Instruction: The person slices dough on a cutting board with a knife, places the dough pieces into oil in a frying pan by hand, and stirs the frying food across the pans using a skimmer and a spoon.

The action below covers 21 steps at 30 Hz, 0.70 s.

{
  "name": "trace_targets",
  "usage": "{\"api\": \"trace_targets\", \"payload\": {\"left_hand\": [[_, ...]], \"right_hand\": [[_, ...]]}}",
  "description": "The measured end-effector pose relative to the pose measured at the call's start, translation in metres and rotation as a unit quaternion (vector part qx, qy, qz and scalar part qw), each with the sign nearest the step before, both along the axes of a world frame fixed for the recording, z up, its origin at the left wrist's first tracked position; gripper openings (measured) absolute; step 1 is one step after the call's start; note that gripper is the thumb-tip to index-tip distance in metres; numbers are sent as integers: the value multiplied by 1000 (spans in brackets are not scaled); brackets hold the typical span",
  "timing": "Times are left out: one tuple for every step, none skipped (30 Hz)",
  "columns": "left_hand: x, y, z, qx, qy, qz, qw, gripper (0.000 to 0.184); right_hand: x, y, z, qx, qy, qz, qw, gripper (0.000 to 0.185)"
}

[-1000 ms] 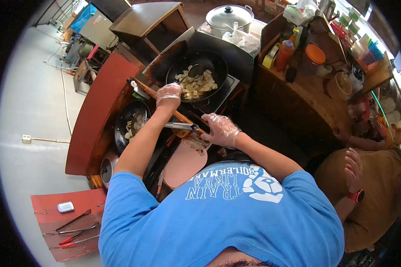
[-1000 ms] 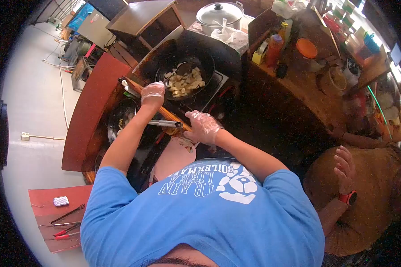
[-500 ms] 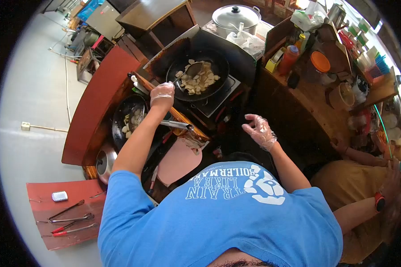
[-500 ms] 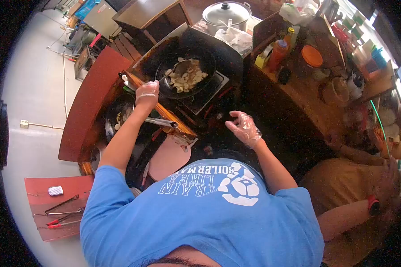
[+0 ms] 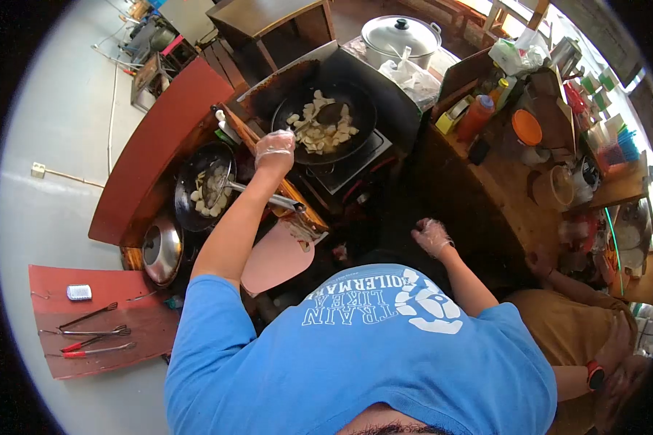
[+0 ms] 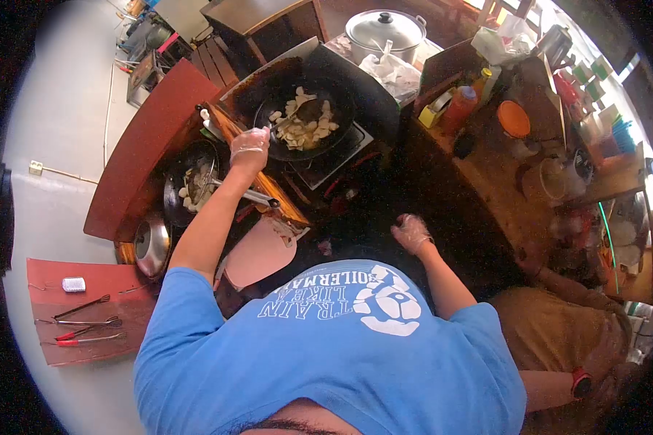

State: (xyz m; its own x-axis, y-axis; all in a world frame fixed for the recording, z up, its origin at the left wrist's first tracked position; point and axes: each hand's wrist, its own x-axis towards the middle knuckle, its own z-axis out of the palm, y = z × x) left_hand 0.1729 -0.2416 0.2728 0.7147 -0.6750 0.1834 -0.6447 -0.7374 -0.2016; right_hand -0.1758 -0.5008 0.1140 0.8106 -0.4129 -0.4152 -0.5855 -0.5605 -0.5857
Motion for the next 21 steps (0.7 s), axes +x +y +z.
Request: {"api": "trace_targets", "payload": {"left_hand": [[-4,-2,9,-35,0,-9,999,12],[-9,-1,18,-36,1,-7,999,12],[-18,1,30,-46,0,-1,999,12],[-25,4,40,-56,-3,4,998,11],[-31,7,45,-43,-17,-13,999,9],[-29,7,44,-41,-19,-16,999,9],[-28,7,37,-2,-27,-46,999,8],[-27,7,29,37,-34,-76,996,9],[-24,3,21,39,-31,-93,994,9],[-18,-1,14,40,-31,-99,994,9],[-10,-5,8,42,-39,-106,993,9],[-6,-10,4,44,-47,-115,991,9],[-4,-14,11,87,-33,-107,990,13],[-4,-15,18,94,-21,-121,988,11],[-6,-13,23,111,-24,-140,984,10],[-6,-10,28,127,-30,-159,979,10],[-2,-9,29,125,-34,-165,978,10],[4,-8,29,135,-21,-200,970,12],[9,-5,28,145,-7,-233,961,14],[13,-6,29,146,-8,-237,961,14],[17,-13,30,125,16,-198,972,14]], "right_hand": [[-2,0,0,3,26,18,1000,45],[-4,1,0,7,51,36,998,47],[-8,1,-3,-5,46,40,998,44],[-11,0,-6,-4,45,41,998,44],[-14,0,-9,-8,61,34,998,42],[-17,1,-12,-11,76,26,997,39],[-20,2,-19,-8,75,24,997,39],[-24,2,-27,-1,101,14,995,39],[-30,3,-35,6,128,3,992,39],[-37,7,-40,8,129,-2,992,39],[-46,11,-45,-1,97,-24,995,35],[-57,16,-50,-11,65,-47,997,32],[-70,20,-61,-9,68,-58,996,32],[-80,24,-72,-18,79,-71,994,31],[-89,25,-86,-28,89,-82,992,31],[-106,25,-109,-30,87,-90,992,31],[-130,28,-137,-82,60,-36,994,31],[-149,36,-153,-133,32,18,990,31],[-163,47,-156,-133,31,13,991,31],[-175,59,-157,-101,71,-28,992,32],[-185,72,-157,-69,110,-70,989,34]]}}
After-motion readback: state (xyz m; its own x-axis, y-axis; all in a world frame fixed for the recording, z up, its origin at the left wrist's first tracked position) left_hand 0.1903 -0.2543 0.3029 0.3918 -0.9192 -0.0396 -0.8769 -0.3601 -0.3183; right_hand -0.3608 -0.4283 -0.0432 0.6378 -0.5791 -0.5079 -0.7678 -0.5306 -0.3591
